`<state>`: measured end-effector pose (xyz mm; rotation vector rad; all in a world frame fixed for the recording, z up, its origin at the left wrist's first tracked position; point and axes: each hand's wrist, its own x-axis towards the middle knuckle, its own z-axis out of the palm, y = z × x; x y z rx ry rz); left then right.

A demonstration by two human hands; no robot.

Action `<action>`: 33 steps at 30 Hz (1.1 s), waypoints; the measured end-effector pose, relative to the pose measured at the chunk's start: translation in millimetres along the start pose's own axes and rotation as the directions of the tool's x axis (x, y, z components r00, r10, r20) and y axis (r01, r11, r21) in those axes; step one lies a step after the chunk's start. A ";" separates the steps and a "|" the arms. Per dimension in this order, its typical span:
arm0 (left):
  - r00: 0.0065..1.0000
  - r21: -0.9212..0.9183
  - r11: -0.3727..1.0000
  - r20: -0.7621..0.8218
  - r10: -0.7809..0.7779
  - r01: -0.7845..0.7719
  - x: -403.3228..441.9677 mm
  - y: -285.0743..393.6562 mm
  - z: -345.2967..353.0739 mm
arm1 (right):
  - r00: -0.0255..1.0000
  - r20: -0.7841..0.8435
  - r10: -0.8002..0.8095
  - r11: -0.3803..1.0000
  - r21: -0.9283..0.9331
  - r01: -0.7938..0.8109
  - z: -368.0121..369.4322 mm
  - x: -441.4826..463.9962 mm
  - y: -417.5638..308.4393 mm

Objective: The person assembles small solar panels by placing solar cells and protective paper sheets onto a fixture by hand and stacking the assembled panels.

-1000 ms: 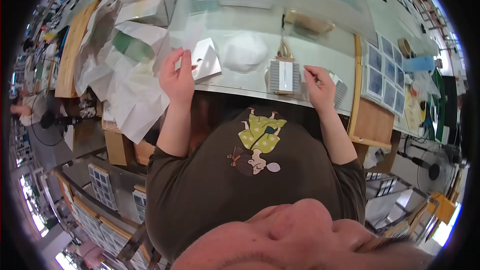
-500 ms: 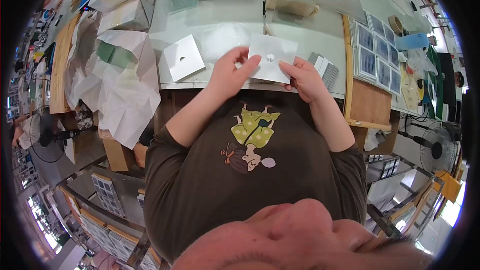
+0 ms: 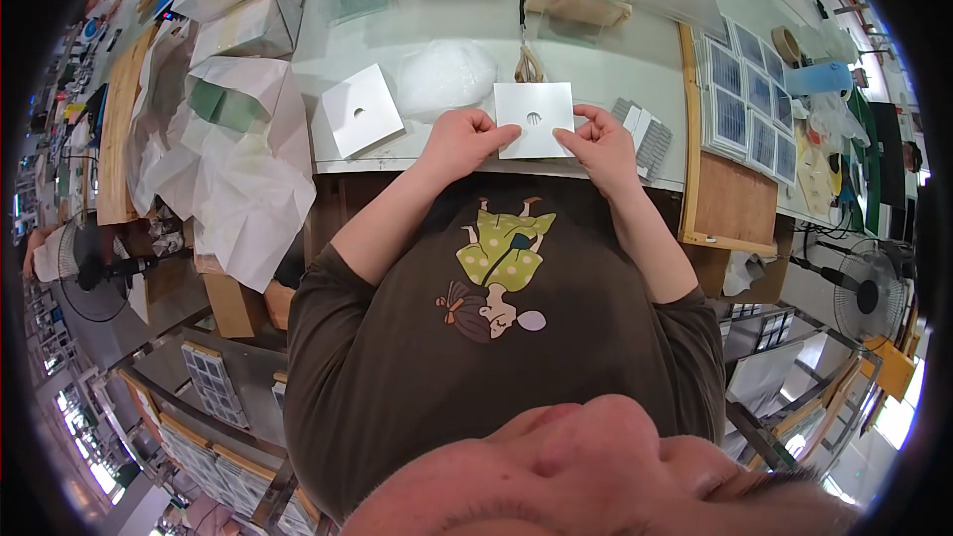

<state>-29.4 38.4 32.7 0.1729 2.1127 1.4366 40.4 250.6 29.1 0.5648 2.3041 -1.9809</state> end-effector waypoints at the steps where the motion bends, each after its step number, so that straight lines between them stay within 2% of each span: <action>1: 1.000 -0.002 1.000 0.001 -0.005 0.005 0.0 0.0 -0.1 | 1.000 -0.001 0.005 1.000 0.001 -0.005 0.2 0.0 0.6; 14: 1.000 0.086 0.996 -0.005 -0.007 0.007 2.1 -5.5 2.7 | 0.998 -0.049 -0.028 0.992 -0.122 0.022 -1.6 -1.4 8.2; 15: 0.995 0.197 0.979 -0.083 0.060 -0.042 -2.9 -1.0 4.7 | 0.998 -0.049 -0.029 0.992 -0.120 0.023 -3.1 -4.5 4.9; 16: 0.979 0.310 0.947 -0.153 0.134 -0.081 -5.3 2.0 6.0 | 0.968 -0.037 -0.250 0.924 -0.307 0.227 -5.1 -9.1 -0.5; 17: 0.979 0.312 0.947 -0.155 0.135 -0.081 -3.7 -2.2 7.9 | 0.892 0.016 -0.453 0.781 -0.475 0.405 -7.0 -11.6 -4.1; 18: 0.844 0.443 0.805 -0.170 0.509 -0.396 -2.9 -7.6 10.4 | 0.890 0.020 -0.455 0.780 -0.474 0.409 -11.7 -11.3 -5.1; 19: 0.583 0.566 0.543 -0.131 0.802 -0.620 -2.1 -12.5 11.5 | 0.781 0.194 -0.593 0.611 -0.523 0.594 -19.0 -10.1 -4.9; 20: 0.585 0.567 0.547 -0.136 0.799 -0.616 -0.1 -17.6 9.5 | 0.634 0.368 -0.680 0.410 -0.526 0.745 -23.6 -9.7 -3.9; 21: 0.557 0.555 0.486 -0.049 0.829 -0.675 0.6 -18.1 5.0 | 0.638 0.368 -0.677 0.414 -0.526 0.743 -25.7 -8.6 -1.6; 22: 0.517 0.531 0.419 0.042 0.855 -0.736 1.0 -17.5 1.2 | 0.577 0.440 -0.688 0.282 -0.571 0.771 -28.7 -5.9 0.8; 23: 0.513 0.524 0.414 0.050 0.857 -0.744 0.7 -15.9 -4.1 | 0.516 0.511 -0.687 0.141 -0.603 0.785 -32.2 -5.0 1.9; 25: 0.500 0.550 0.322 0.207 0.841 -0.770 -0.7 -9.7 -17.0 | 0.500 0.506 -0.703 0.130 -0.600 0.790 -34.0 -7.9 -1.2; 26: 0.508 0.549 0.321 0.229 0.831 -0.772 -2.0 -6.0 -19.4 | 0.474 0.510 -0.717 0.118 -0.582 0.805 -32.6 -8.9 -2.6; 27: 0.507 0.552 0.318 0.229 0.831 -0.771 0.7 -5.4 -20.1 | 0.471 0.509 -0.720 0.117 -0.580 0.806 -30.7 -9.2 -3.4; 29: 0.400 0.576 0.231 0.184 0.898 -0.784 9.1 -4.4 -20.6 | 0.369 0.371 -0.852 0.165 -0.478 0.863 -25.4 -9.4 -4.1; 30: 0.400 0.581 0.230 0.182 0.898 -0.781 9.2 -1.3 -19.4 | 0.364 0.373 -0.854 0.162 -0.474 0.865 -21.4 -11.7 -2.1; 32: 0.447 0.353 0.419 -0.003 0.895 -0.837 12.0 7.6 -15.1 | 0.560 0.113 -0.821 0.511 -0.293 0.808 -11.9 -19.5 2.2; 33: 0.446 0.353 0.419 -0.005 0.895 -0.837 10.0 18.2 -12.6 | 0.559 0.115 -0.821 0.510 -0.293 0.809 -5.7 -25.5 -0.4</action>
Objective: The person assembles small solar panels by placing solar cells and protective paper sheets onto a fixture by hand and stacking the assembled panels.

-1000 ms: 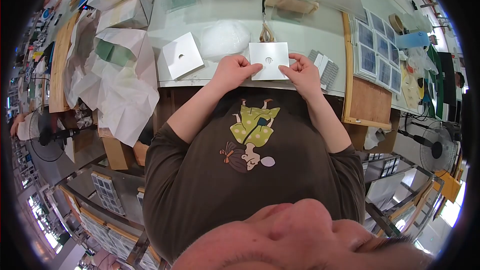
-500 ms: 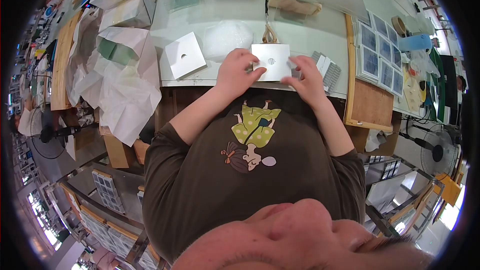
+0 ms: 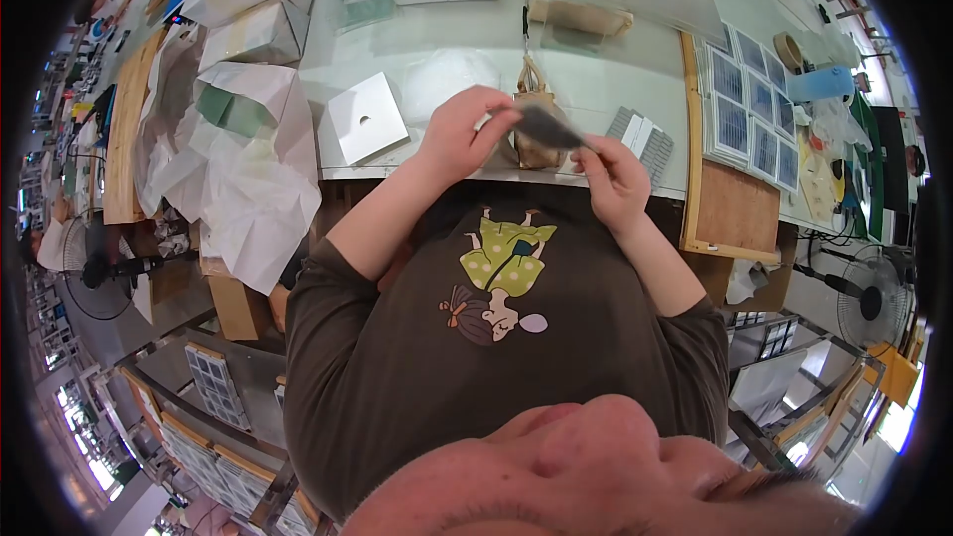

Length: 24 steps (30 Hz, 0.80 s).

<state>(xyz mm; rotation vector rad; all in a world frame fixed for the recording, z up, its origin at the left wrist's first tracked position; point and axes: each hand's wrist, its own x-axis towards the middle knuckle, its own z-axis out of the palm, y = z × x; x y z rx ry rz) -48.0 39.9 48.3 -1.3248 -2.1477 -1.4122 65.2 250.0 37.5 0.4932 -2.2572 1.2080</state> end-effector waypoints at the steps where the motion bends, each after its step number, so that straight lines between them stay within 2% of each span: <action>1: 0.939 -0.089 0.935 0.032 -0.343 0.344 10.9 10.9 -1.5 | 0.943 -0.038 0.331 0.915 0.255 -0.312 4.5 -0.1 -9.7; 2: 0.765 -0.163 0.748 0.094 -0.638 0.644 17.1 17.1 -1.0 | 0.781 0.011 0.624 0.677 0.491 -0.548 5.9 0.3 -14.5; 3: 0.756 -0.116 0.747 0.094 -0.648 0.655 15.7 2.9 7.6 | 0.759 0.057 0.649 0.646 0.485 -0.589 10.6 -4.7 -3.4; 4: 0.761 -0.120 0.751 0.092 -0.643 0.649 12.7 -5.6 13.5 | 0.762 0.052 0.646 0.652 0.482 -0.586 15.2 -12.3 4.7; 6: 0.835 0.182 0.830 0.074 -0.546 0.527 8.1 -16.6 23.1 | 0.704 0.104 0.702 0.660 0.278 -0.698 21.2 -21.0 14.8; 7: 0.845 0.203 0.836 0.067 -0.531 0.510 4.4 -19.8 25.4 | 0.669 0.124 0.733 0.633 0.238 -0.737 21.1 -23.4 15.2; 11: 0.872 0.250 0.845 0.006 -0.490 0.473 -3.4 -20.4 23.8 | 0.646 0.093 0.758 0.614 0.236 -0.754 19.5 -28.4 14.9; 13: 0.878 0.226 0.850 -0.172 -0.446 0.476 -12.2 -24.1 21.8 | 0.650 0.051 0.758 0.586 0.382 -0.714 17.8 -31.7 20.6; 14: 0.877 0.225 0.849 -0.174 -0.447 0.477 -18.7 -26.4 18.6 | 0.650 0.053 0.758 0.587 0.381 -0.715 15.4 -31.6 22.0; 16: 0.685 -0.127 0.683 -0.028 -0.728 0.720 -31.1 -25.4 9.2 | 0.647 0.058 0.761 0.565 0.432 -0.703 11.1 -28.4 21.2; 17: 0.684 -0.127 0.681 -0.030 -0.729 0.721 -36.2 -22.8 6.1 | 0.647 0.062 0.760 0.564 0.432 -0.704 11.1 -26.9 21.8; 18: 0.515 -0.296 0.452 0.184 -0.837 0.841 -37.6 -15.3 0.8 | 0.634 0.070 0.770 0.543 0.450 -0.709 11.7 -25.0 23.1; 19: 0.336 -0.395 0.165 0.416 -0.845 0.904 -39.8 -9.6 -2.5 | 0.621 0.079 0.780 0.522 0.466 -0.715 12.4 -22.9 23.2; 20: 0.334 -0.395 0.163 0.413 -0.847 0.904 -42.8 -6.3 -2.5 | 0.621 0.083 0.780 0.520 0.467 -0.715 12.9 -19.8 21.4; 22: 0.307 -0.399 0.070 0.571 -0.762 0.914 -46.7 -1.1 0.1 | 0.569 0.108 0.815 0.469 0.452 -0.758 14.4 -12.8 16.6; 24: 0.292 -0.401 0.038 0.596 -0.748 0.915 -48.8 -0.9 1.9 | 0.564 0.115 0.818 0.458 0.464 -0.758 16.7 -13.2 19.3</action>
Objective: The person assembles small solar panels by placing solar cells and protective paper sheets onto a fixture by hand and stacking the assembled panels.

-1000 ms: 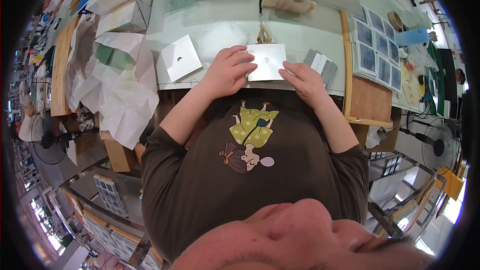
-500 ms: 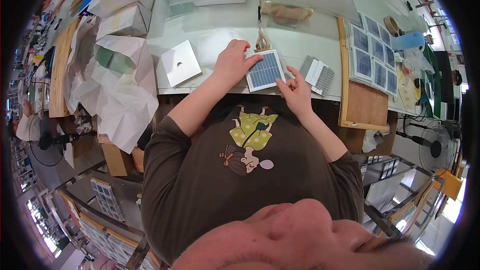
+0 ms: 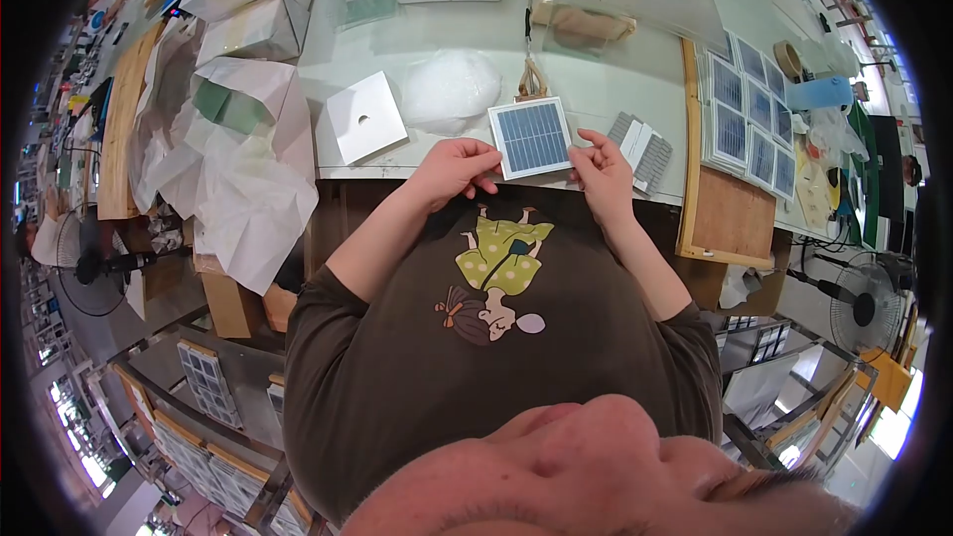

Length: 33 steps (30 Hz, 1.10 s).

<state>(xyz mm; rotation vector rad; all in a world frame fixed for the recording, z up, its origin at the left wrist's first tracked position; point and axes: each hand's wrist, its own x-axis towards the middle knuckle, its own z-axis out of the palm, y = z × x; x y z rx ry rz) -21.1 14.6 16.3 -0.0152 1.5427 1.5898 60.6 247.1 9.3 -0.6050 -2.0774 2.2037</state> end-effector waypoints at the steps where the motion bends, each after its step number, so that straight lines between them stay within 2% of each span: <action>1: 1.000 -0.014 1.000 0.003 0.000 0.000 1.7 -2.9 0.3 | 1.000 -0.002 0.007 1.000 0.013 -0.007 0.1 0.8 1.1; 9: 0.999 -0.129 0.991 0.038 -0.022 0.027 6.8 -9.9 2.4 | 0.999 -0.005 0.033 0.997 0.063 -0.033 1.2 2.2 0.8; 17: 0.996 -0.136 0.988 -0.058 0.061 -0.069 10.2 -18.0 10.0 | 1.000 -0.002 0.018 0.996 0.083 -0.018 2.6 1.4 0.4; 26: 0.994 -0.070 0.994 -0.077 0.073 -0.079 1.6 -7.7 14.3 | 1.000 -0.025 0.018 0.998 0.061 -0.017 1.2 1.7 -0.3; 30: 0.995 -0.090 0.995 -0.094 0.040 -0.048 -0.8 -4.3 13.8 | 0.996 -0.002 0.084 0.993 0.078 -0.084 -2.9 1.0 -2.5; 33: 0.992 -0.026 0.998 -0.112 0.055 -0.058 0.5 -4.6 12.7 | 0.994 0.016 0.106 0.991 0.082 -0.107 -4.6 0.0 -5.9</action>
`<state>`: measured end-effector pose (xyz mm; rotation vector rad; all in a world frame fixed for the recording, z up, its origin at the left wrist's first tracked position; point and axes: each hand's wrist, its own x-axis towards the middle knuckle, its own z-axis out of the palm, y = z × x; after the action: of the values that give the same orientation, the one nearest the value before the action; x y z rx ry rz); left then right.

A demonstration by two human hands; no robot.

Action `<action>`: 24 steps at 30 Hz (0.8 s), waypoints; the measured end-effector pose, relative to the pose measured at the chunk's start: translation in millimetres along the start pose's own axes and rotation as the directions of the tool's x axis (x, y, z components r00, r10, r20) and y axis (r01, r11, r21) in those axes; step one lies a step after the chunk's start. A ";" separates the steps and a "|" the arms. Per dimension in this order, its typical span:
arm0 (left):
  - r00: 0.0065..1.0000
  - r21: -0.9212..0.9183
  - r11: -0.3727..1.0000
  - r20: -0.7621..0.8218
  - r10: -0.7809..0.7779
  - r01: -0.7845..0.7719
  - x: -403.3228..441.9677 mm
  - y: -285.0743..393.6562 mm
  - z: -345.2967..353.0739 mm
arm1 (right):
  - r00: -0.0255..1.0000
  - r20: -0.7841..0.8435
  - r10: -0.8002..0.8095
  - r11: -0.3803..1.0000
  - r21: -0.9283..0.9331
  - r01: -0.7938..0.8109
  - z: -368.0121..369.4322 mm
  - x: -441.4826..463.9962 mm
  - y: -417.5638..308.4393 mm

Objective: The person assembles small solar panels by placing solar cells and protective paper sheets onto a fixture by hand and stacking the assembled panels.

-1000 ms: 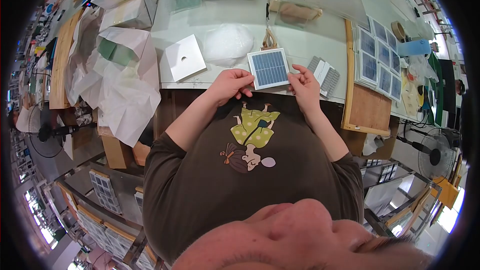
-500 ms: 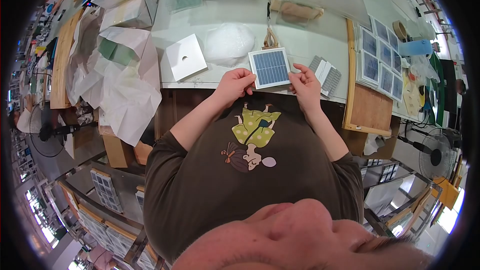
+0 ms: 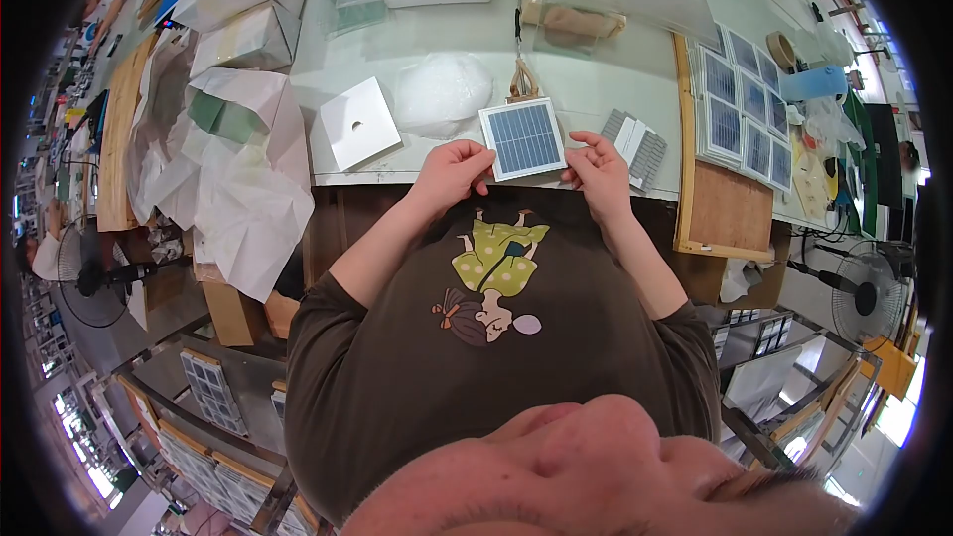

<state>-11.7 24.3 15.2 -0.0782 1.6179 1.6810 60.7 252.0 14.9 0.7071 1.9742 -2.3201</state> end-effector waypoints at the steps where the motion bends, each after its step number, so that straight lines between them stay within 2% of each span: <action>1: 0.999 0.042 0.999 0.033 0.017 -0.018 1.4 -1.0 -2.8 | 1.000 0.013 -0.006 1.000 -0.005 0.006 0.1 -0.7 -0.8; 3: 0.997 0.081 0.996 0.068 0.032 -0.037 1.6 0.4 -7.7 | 1.000 0.022 -0.008 1.000 -0.027 0.009 -2.0 0.7 1.1; 5: 0.994 0.209 0.978 0.104 -0.015 -0.007 -0.7 7.1 -11.3 | 0.999 0.031 -0.014 0.999 -0.049 0.016 -2.9 4.0 0.4; 8: 0.991 0.218 0.976 0.132 -0.032 0.002 -1.0 9.2 -16.1 | 0.997 0.005 -0.075 0.990 -0.120 0.075 -3.4 8.6 -4.3; 14: 0.978 0.288 0.958 0.201 -0.060 -0.001 -1.0 10.4 -21.0 | 0.998 0.057 -0.017 0.981 -0.192 0.028 -5.0 13.5 -14.3; 16: 0.972 0.305 0.952 0.226 -0.068 -0.005 -2.5 12.6 -23.4 | 0.989 0.113 0.095 0.969 -0.236 -0.066 -6.3 12.8 -19.5; 21: 0.966 0.313 0.950 0.253 -0.062 -0.020 -1.5 9.9 -23.8 | 0.985 0.121 0.122 0.980 -0.169 -0.101 -7.2 8.1 -20.6; 24: 0.976 0.301 0.954 0.212 -0.057 -0.010 -4.2 9.2 -19.5 | 0.981 0.137 0.134 0.985 -0.130 -0.116 -11.0 -2.5 -14.1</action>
<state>-22.9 6.5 21.5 0.2322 1.6751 1.3548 62.4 264.6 27.8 0.6156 1.9285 -2.0964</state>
